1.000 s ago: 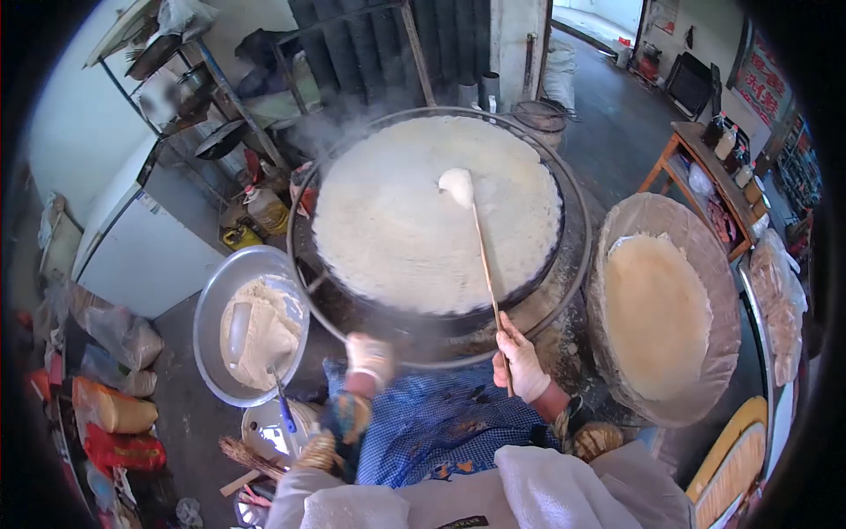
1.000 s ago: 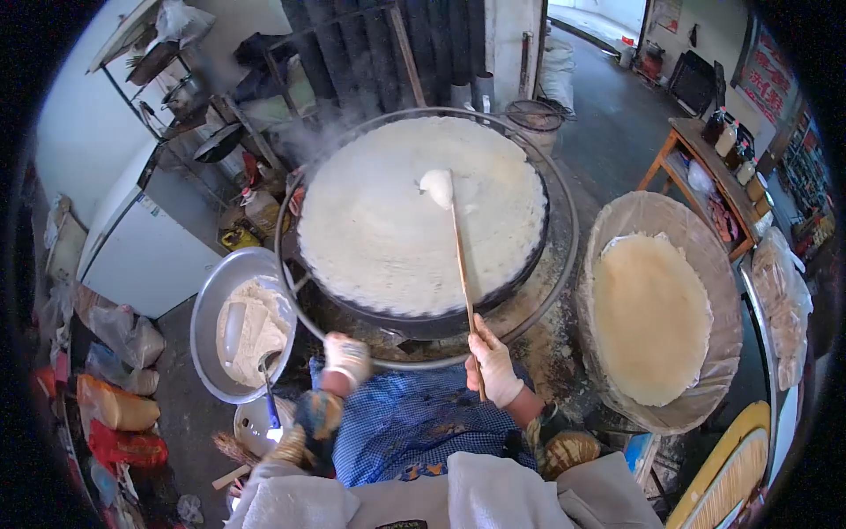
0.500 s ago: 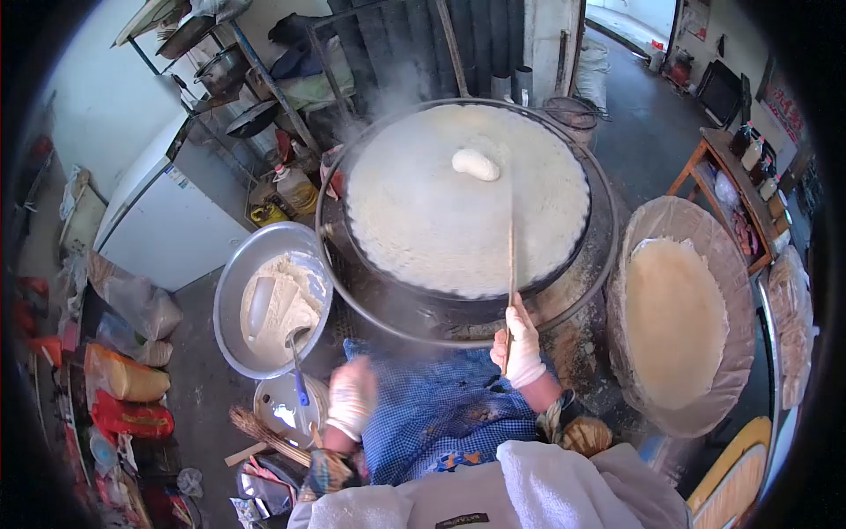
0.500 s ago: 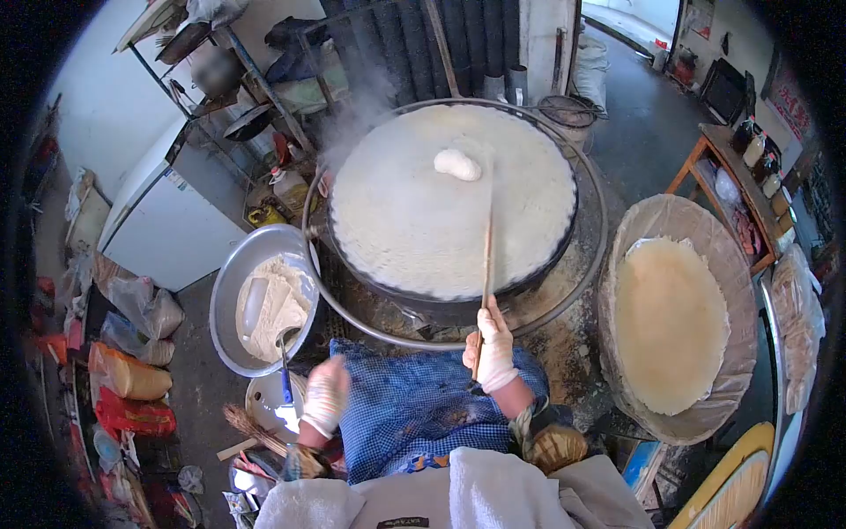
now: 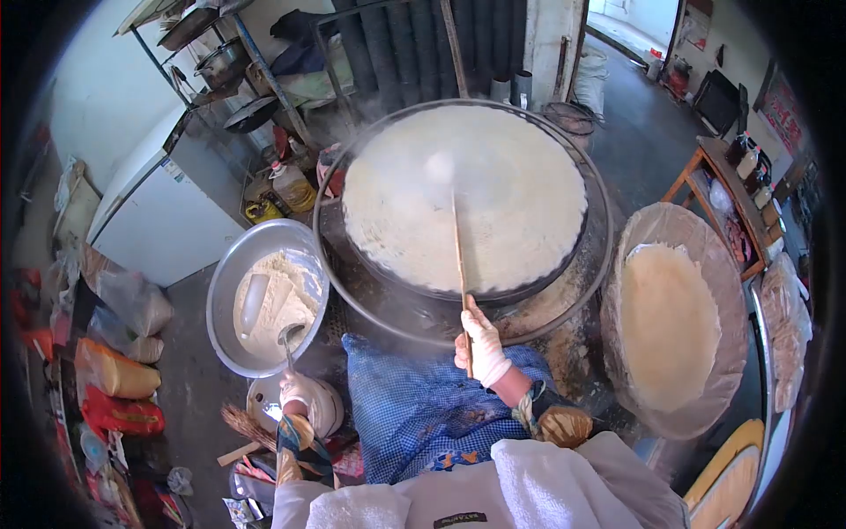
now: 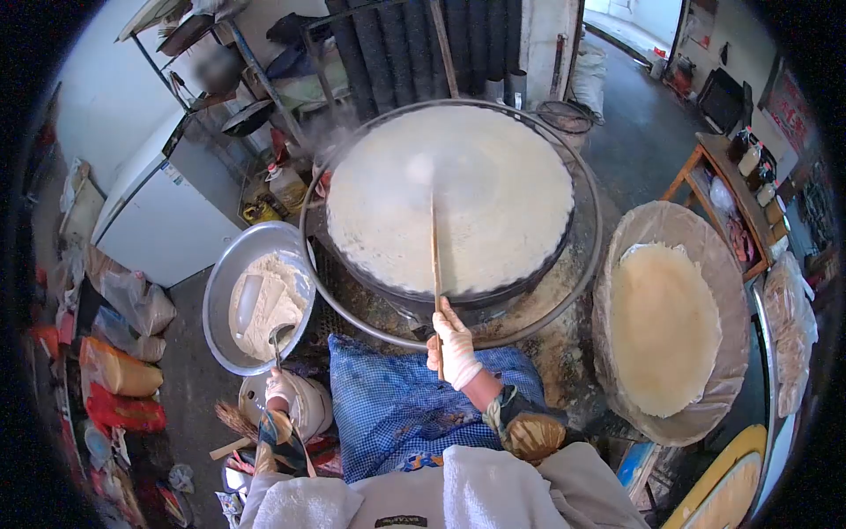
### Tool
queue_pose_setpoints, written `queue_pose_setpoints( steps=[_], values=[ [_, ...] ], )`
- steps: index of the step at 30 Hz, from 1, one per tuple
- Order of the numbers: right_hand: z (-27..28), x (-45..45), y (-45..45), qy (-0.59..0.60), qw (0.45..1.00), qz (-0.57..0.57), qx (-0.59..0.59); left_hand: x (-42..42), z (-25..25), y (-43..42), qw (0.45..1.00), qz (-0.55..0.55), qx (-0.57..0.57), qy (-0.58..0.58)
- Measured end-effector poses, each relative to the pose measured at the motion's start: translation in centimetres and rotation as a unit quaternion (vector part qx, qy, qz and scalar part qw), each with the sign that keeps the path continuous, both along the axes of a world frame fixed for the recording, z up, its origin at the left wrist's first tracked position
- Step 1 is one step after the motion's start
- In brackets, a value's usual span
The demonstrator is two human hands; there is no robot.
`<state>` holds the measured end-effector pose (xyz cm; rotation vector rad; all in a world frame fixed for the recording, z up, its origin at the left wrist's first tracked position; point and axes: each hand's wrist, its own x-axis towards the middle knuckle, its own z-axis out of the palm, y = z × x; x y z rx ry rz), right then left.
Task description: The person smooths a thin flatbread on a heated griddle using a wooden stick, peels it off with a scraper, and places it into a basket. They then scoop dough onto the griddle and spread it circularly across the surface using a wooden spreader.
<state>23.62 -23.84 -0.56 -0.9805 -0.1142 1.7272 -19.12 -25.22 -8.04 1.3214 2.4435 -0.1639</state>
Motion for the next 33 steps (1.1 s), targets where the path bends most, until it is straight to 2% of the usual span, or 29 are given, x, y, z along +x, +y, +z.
queue_pose_setpoints(
  steps=[2,3,4,6,9,12,14,16,18,20,21,25,26,28,29,30,33],
  values=[
    [0.3,-0.2,-0.1,0.015,1.000,0.012,-0.007,-0.1,1.5,-1.2,0.997,0.019,0.051,-0.048],
    [0.2,-0.3,-0.2,0.011,1.000,0.018,0.002,0.0,1.7,-2.1,0.975,0.115,0.103,-0.159],
    [0.1,-0.3,-0.2,0.007,1.000,0.024,0.010,0.3,1.5,-3.3,0.929,0.208,0.152,-0.266],
    [-0.2,-0.1,-0.4,0.007,0.999,0.034,0.020,0.7,0.3,-5.8,0.904,0.222,0.226,-0.287],
    [-0.6,0.2,-0.5,0.030,0.998,0.042,0.030,4.0,2.8,-7.5,0.799,0.227,0.368,-0.418],
    [-0.9,1.3,-0.9,0.081,0.996,0.031,0.037,8.0,8.3,-5.2,0.731,0.121,0.361,-0.566],
    [0.6,1.1,-2.5,0.043,0.998,-0.011,0.033,13.5,13.5,-3.2,0.737,0.087,0.346,-0.574],
    [1.3,1.1,-5.0,0.023,0.996,-0.076,0.047,18.0,16.2,-0.6,0.761,0.044,0.330,-0.557],
    [1.7,2.7,-7.4,0.018,0.993,-0.102,0.056,21.0,16.1,2.1,0.757,-0.024,0.303,-0.579],
    [1.6,4.4,-9.8,0.000,0.994,-0.081,0.072,24.5,15.8,4.2,0.772,-0.093,0.280,-0.563],
    [2.0,4.8,-10.9,-0.003,0.995,-0.078,0.056,25.0,12.4,6.1,0.776,-0.172,0.321,-0.515],
    [1.5,5.3,-14.3,0.003,0.998,-0.061,0.007,29.8,7.8,8.1,0.811,-0.292,0.321,-0.394],
    [1.4,5.1,-14.5,-0.015,0.999,-0.041,-0.017,30.9,7.8,7.6,0.821,-0.294,0.303,-0.385],
    [0.8,5.2,-14.5,0.023,1.000,-0.015,0.011,33.1,8.0,6.5,0.840,-0.300,0.266,-0.366],
    [0.9,5.0,-14.1,0.032,0.999,-0.014,0.011,35.6,11.5,4.8,0.824,-0.186,0.207,-0.493],
    [1.0,4.9,-13.6,0.039,0.999,-0.012,0.011,37.6,14.7,3.8,0.782,-0.064,0.143,-0.604],
    [1.5,4.8,-11.8,0.030,0.998,0.014,0.049,39.1,16.2,5.6,0.643,-0.062,0.068,-0.760]
  ],
)
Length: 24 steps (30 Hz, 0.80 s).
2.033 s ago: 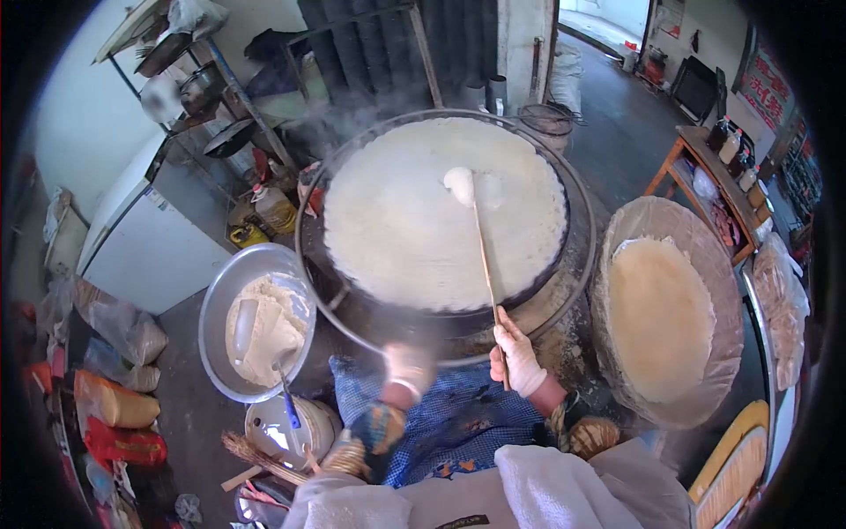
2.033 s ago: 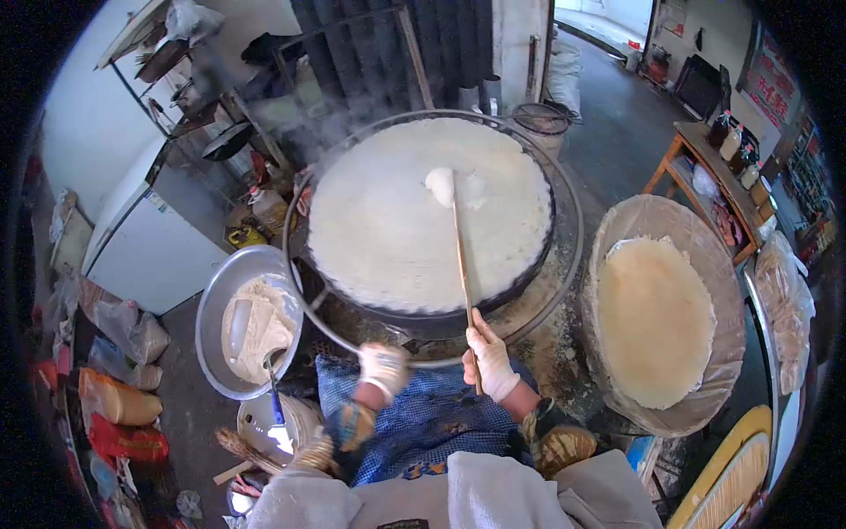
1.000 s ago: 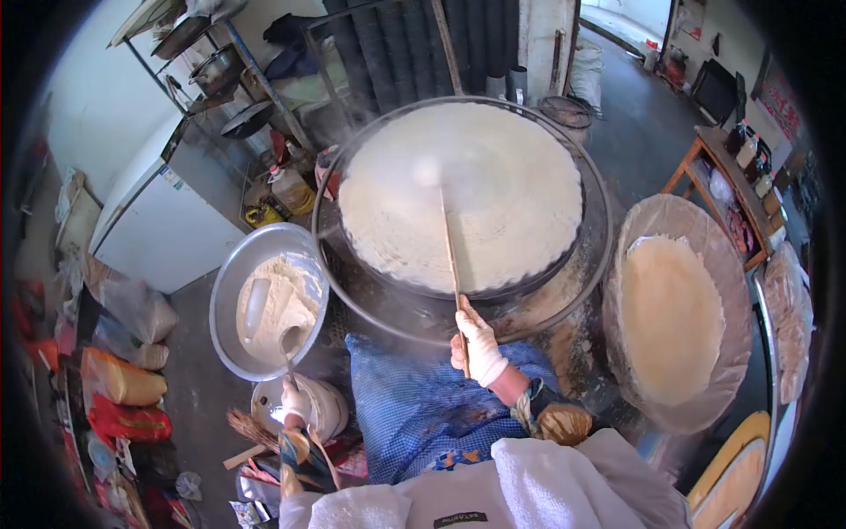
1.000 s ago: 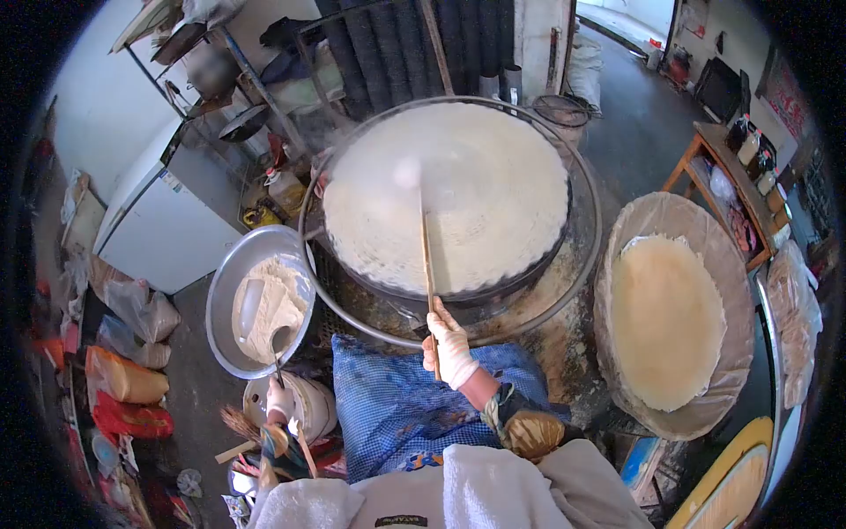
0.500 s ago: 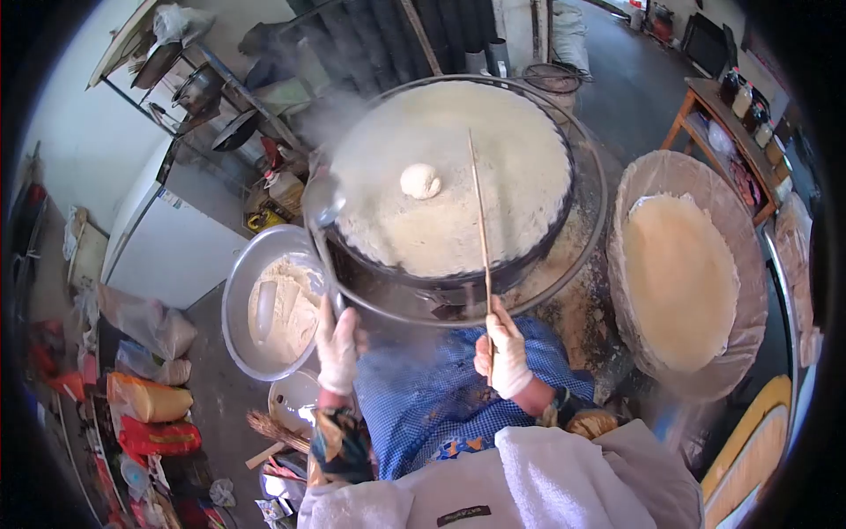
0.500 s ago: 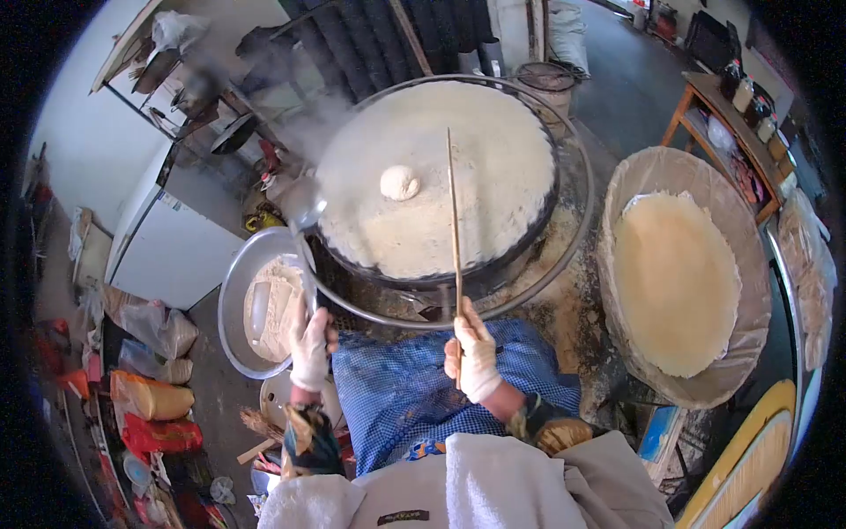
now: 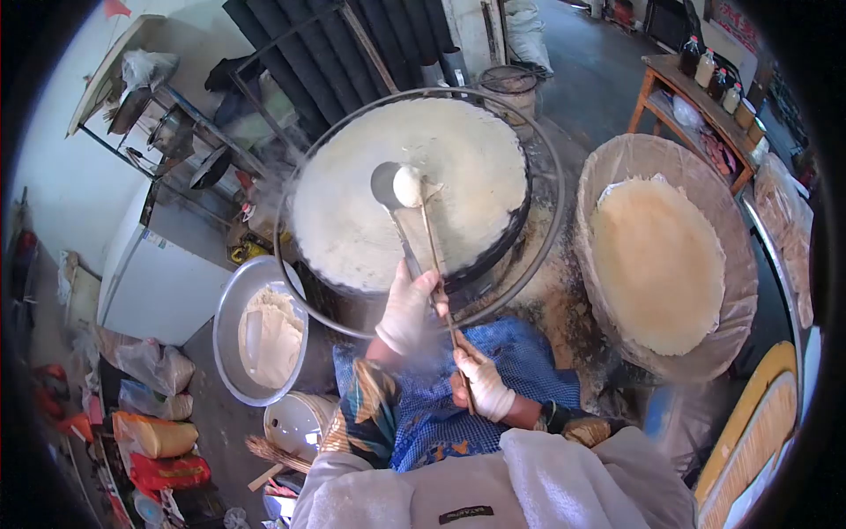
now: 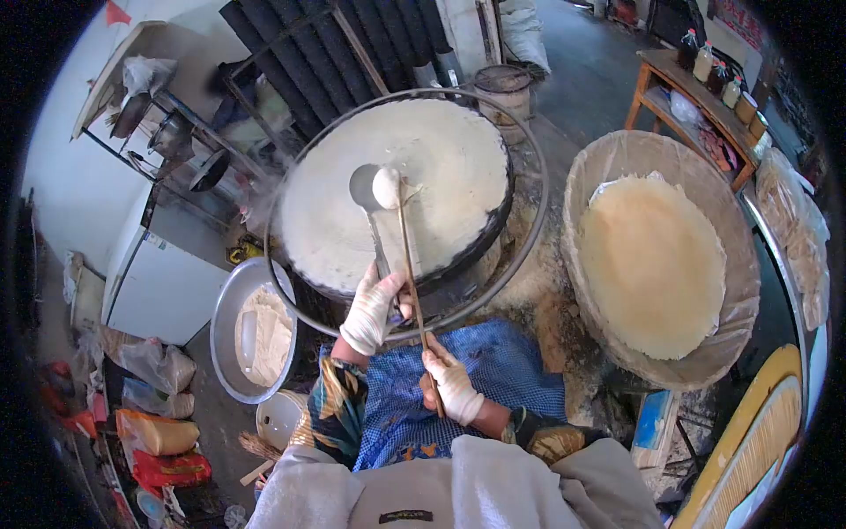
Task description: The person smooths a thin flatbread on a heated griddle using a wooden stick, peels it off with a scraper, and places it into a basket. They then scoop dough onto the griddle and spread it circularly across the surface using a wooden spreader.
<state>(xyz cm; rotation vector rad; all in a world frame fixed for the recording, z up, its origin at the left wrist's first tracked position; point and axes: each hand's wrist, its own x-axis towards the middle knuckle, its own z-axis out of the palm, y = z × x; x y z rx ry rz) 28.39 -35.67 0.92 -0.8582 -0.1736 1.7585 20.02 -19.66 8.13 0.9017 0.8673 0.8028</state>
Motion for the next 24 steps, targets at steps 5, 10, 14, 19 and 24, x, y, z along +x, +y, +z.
queue_pose_setpoints(
  steps=[5,10,14,19,24],
  values=[
    [1.6,3.4,2.0,-0.103,0.995,0.003,-0.009,-3.2,1.4,4.7,0.913,-0.007,-0.226,-0.341],
    [-0.2,10.4,4.9,-0.161,0.982,-0.093,-0.010,-9.0,3.7,1.7,0.827,0.009,-0.262,-0.496],
    [0.1,14.8,7.0,-0.165,0.985,0.037,-0.024,-13.9,4.3,-1.9,0.815,0.082,-0.207,-0.534],
    [0.7,18.2,7.7,0.058,0.979,0.195,0.006,-21.6,3.3,-5.0,0.815,0.111,-0.179,-0.540],
    [2.6,18.0,6.0,0.054,0.976,0.209,-0.004,-29.9,-0.9,-6.8,0.842,0.158,-0.205,-0.474]
  ],
)
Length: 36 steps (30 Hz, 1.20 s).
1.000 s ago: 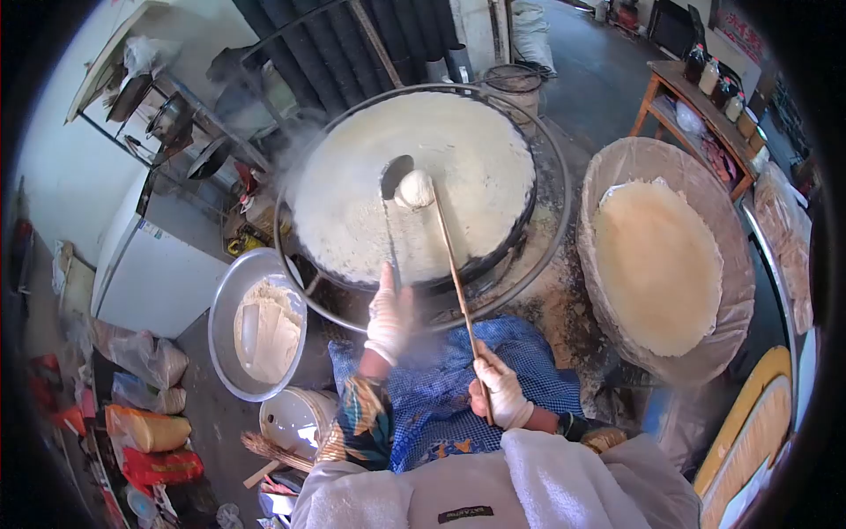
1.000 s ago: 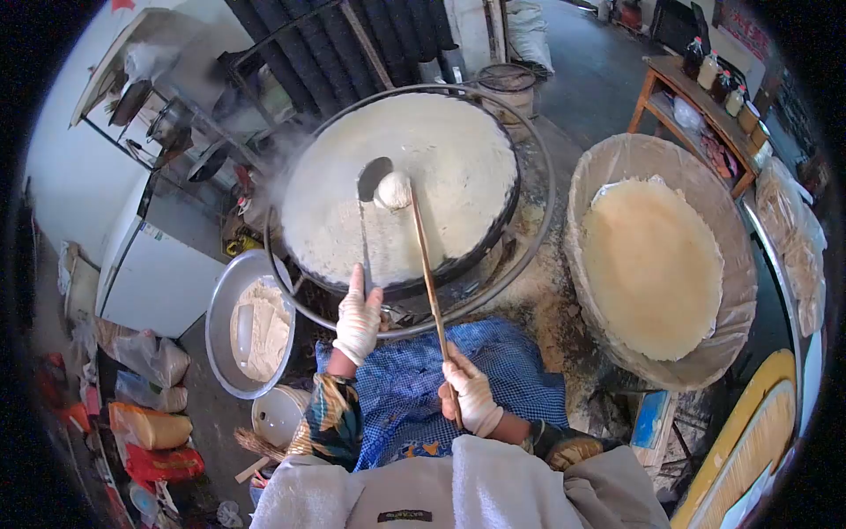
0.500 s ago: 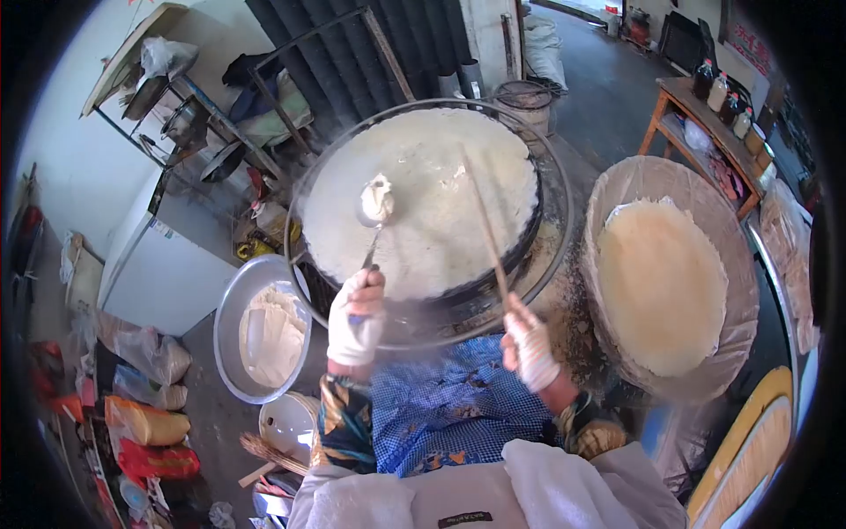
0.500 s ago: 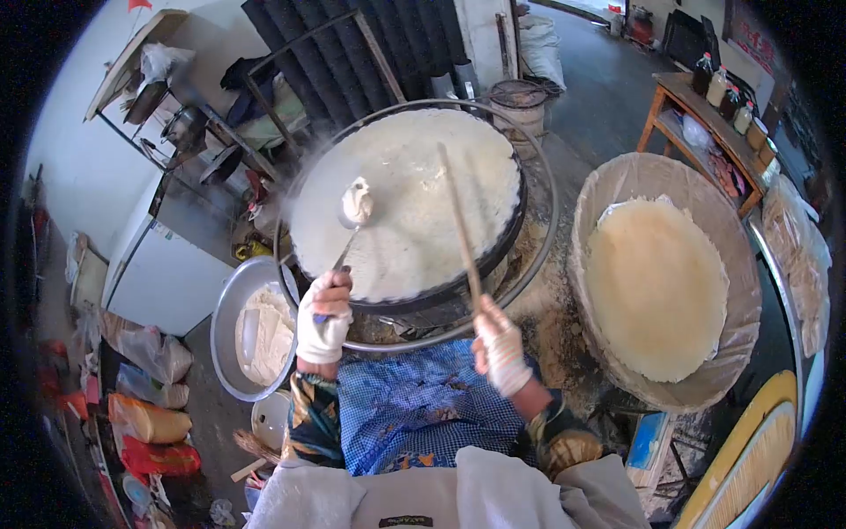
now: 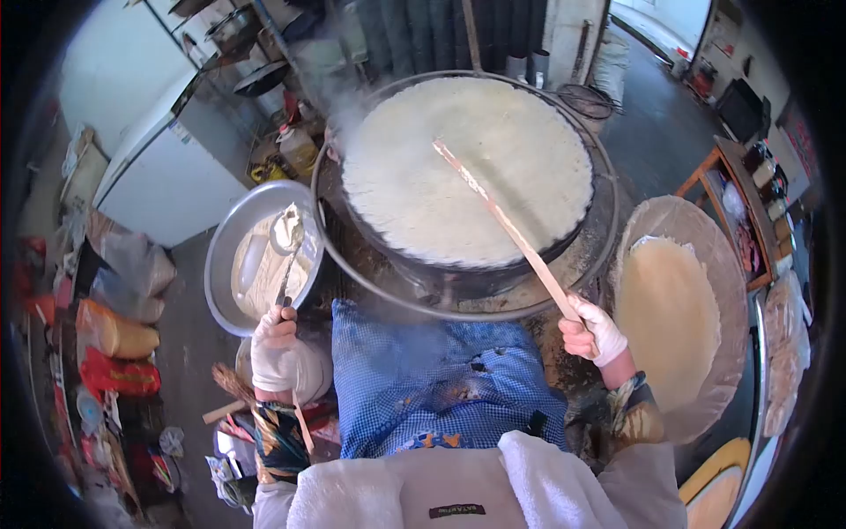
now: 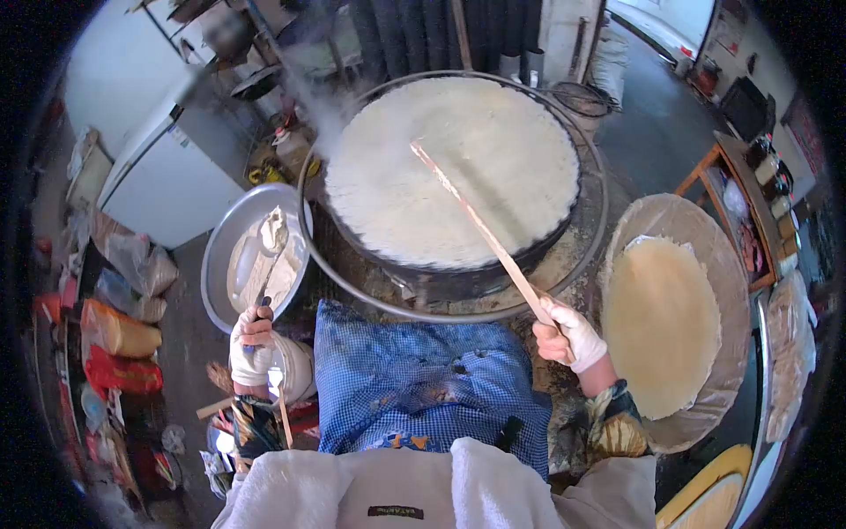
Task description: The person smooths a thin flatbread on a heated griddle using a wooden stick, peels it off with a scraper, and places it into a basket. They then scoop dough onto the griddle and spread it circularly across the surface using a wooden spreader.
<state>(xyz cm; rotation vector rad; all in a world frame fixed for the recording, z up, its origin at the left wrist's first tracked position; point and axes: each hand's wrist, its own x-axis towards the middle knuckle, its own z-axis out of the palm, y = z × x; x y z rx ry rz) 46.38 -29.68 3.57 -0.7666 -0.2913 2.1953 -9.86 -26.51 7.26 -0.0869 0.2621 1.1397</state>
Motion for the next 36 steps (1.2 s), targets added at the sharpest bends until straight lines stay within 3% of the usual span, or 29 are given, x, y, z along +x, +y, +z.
queue_pose_setpoints(
  steps=[1,3,6,7,8,9,10,11,12,13,14,15,16,17,18,19,20,21,22,25,27,28,29,31,33,36],
  values=[
    [0.9,-0.1,-0.4,-0.022,1.000,0.019,0.011,-1.2,-1.0,-0.4,1.000,-0.025,0.008,-0.003],
    [1.9,-0.3,-1.4,-0.058,0.997,0.053,0.018,-3.6,-3.0,-0.8,0.996,0.030,-0.046,0.072],
    [3.9,-0.9,-2.2,-0.161,0.983,0.078,0.028,-7.3,-7.6,-0.6,0.991,0.059,-0.084,0.082],
    [3.7,-1.0,-2.2,-0.351,0.923,0.118,0.103,-8.2,-9.0,-0.4,0.985,0.085,-0.106,0.103],
    [3.4,-1.3,-2.0,-0.523,0.820,0.152,0.176,-9.1,-10.1,-0.1,0.992,0.052,-0.102,0.055],
    [2.7,-1.5,-1.9,-0.668,0.680,0.179,0.242,-10.1,-11.9,0.3,0.989,0.060,-0.102,0.093],
    [0.6,0.1,-1.6,-0.780,0.476,0.146,0.380,-11.4,-14.1,0.8,0.986,0.066,-0.125,0.092],
    [1.2,0.2,-0.9,-0.795,0.487,0.113,0.343,-12.2,-15.5,1.4,0.983,0.070,-0.146,0.091],
    [2.9,-0.1,0.9,-0.848,0.460,0.154,0.216,-12.2,-15.3,2.1,0.969,0.073,-0.164,0.168],
    [-1.8,4.0,2.4,-0.787,0.470,-0.032,0.397,-11.9,-14.8,2.7,0.949,0.073,-0.182,0.246],
    [-2.2,4.8,4.2,-0.717,0.619,-0.077,0.311,-11.5,-14.7,3.1,0.923,0.068,-0.198,0.324],
    [-2.5,5.4,6.0,-0.628,0.734,-0.152,0.210,-14.2,-19.1,4.1,0.898,0.070,-0.172,0.400],
    [-0.3,3.5,6.9,-0.509,0.834,-0.186,0.104,-13.9,-18.0,4.0,0.839,0.035,-0.134,0.526],
    [-0.1,2.2,7.4,-0.476,0.862,-0.153,0.081,-13.3,-16.6,3.8,0.764,0.000,-0.088,0.639],
    [-1.2,0.3,7.9,-0.470,0.869,-0.137,0.072,-15.8,-19.2,5.1,0.622,-0.037,-0.058,0.780],
    [-2.5,-1.8,8.2,-0.503,0.851,-0.130,0.076,-18.2,-21.7,6.8,0.454,-0.066,-0.021,0.889],
    [-2.1,-4.5,8.0,-0.498,0.857,-0.119,0.056,-17.3,-21.7,7.0,0.263,-0.072,-0.053,0.961],
    [-2.7,-6.3,8.0,-0.479,0.869,-0.106,0.060,-13.2,-16.2,5.9,0.224,-0.076,-0.056,0.970],
    [-2.6,-8.2,7.8,-0.493,0.864,-0.087,0.047,-11.3,-14.7,6.1,0.193,-0.045,-0.043,0.979],
    [-0.6,-13.5,7.1,-0.526,0.848,-0.022,0.058,-6.4,-12.3,7.3,0.137,0.013,0.024,0.990],
    [-0.8,-16.3,6.3,-0.492,0.862,-0.002,0.121,-3.2,-11.1,8.6,0.111,0.027,0.079,0.990],
    [-1.4,-17.6,5.9,-0.464,0.875,-0.004,0.142,-2.8,-12.7,9.9,0.069,0.047,0.119,0.989],
    [-2.7,-18.9,5.6,-0.434,0.888,-0.003,0.150,0.0,-11.3,10.3,0.084,0.060,0.130,0.986],
    [-1.8,-21.2,5.0,-0.409,0.904,0.036,0.117,2.7,-11.0,11.8,0.056,0.071,0.177,0.980],
    [0.0,-21.6,4.3,-0.381,0.922,0.018,0.075,4.4,-9.8,12.9,-0.003,0.042,0.225,0.973],
    [-1.4,-17.0,5.7,-0.327,0.921,-0.146,0.152,5.1,-7.9,13.7,-0.040,0.040,0.327,0.943]
  ],
)
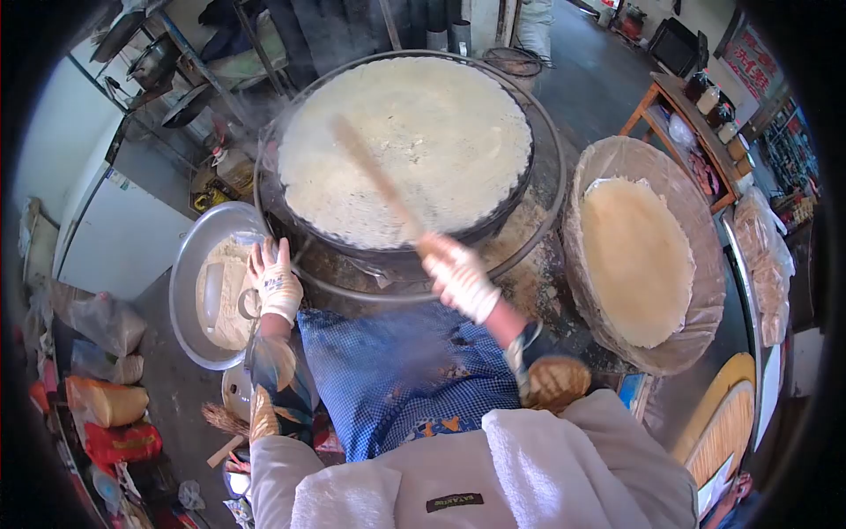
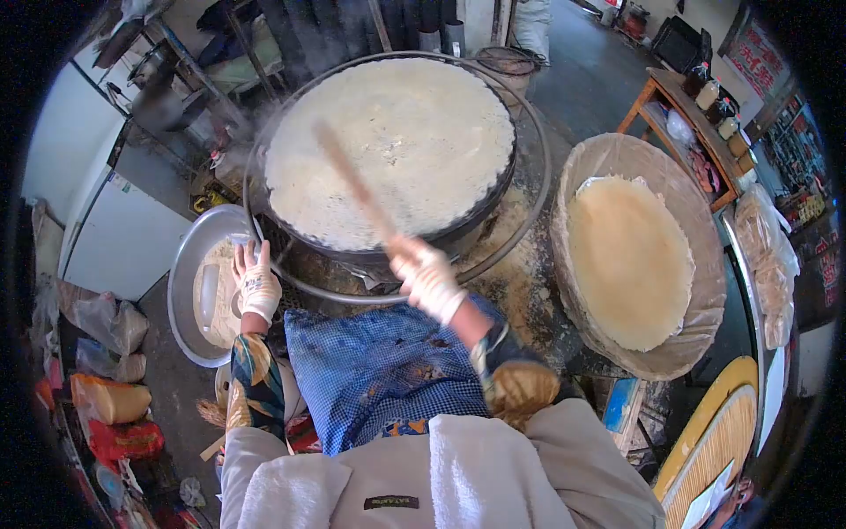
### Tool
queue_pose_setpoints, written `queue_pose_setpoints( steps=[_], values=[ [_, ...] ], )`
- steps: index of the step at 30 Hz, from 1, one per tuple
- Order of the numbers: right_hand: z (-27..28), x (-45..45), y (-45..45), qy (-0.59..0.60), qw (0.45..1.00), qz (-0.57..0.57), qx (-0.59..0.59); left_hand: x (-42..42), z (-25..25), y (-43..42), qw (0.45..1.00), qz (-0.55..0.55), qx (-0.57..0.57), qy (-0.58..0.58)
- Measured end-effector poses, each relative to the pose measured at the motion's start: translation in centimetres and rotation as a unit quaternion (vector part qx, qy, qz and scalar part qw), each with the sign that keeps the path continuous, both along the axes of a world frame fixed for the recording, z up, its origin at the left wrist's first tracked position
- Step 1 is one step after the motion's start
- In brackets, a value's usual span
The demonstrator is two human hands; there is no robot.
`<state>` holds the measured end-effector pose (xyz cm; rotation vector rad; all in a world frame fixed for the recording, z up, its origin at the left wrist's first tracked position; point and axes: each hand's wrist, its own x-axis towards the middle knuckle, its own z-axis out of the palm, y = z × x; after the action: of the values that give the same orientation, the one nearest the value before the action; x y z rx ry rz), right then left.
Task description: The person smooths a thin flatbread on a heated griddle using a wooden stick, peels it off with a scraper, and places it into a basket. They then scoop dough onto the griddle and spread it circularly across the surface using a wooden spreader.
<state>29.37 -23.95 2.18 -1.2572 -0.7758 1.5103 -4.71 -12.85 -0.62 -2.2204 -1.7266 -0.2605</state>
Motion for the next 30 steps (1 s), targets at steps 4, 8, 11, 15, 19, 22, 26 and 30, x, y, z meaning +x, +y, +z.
queue_pose_setpoints(
  steps=[4,8,11,15,19,22,26,30],
  values=[
    [-0.4,8.3,5.5,-0.178,0.973,-0.089,-0.117,1.1,-0.4,0.8,0.984,-0.046,-0.146,0.092],
    [0.3,5.9,3.7,-0.281,0.952,0.040,-0.113,4.8,-4.6,0.1,0.957,-0.103,-0.227,0.146],
    [-3.1,2.1,2.0,-0.236,0.971,0.044,-0.012,11.1,-1.2,-5.5,0.960,-0.098,-0.253,0.071],
    [-1.0,-1.5,-0.8,-0.294,0.948,0.105,-0.056,15.7,-4.8,-8.0,0.961,-0.178,-0.212,0.025],
    [0.5,-0.2,-2.5,-0.143,0.984,0.103,-0.038,14.3,-2.0,-8.4,0.958,-0.176,-0.227,-0.021],
    [0.3,4.8,-1.4,-0.090,0.994,-0.057,-0.008,9.7,-1.1,-7.9,0.969,-0.189,-0.121,-0.104],
    [-0.5,10.3,1.1,-0.135,0.974,-0.158,-0.092,2.3,-1.1,-4.2,0.995,-0.079,-0.040,-0.050],
    [-1.6,2.8,-1.7,-0.215,0.976,-0.003,-0.034,-0.8,-0.3,0.6,0.991,0.075,-0.106,0.039]
  ],
)
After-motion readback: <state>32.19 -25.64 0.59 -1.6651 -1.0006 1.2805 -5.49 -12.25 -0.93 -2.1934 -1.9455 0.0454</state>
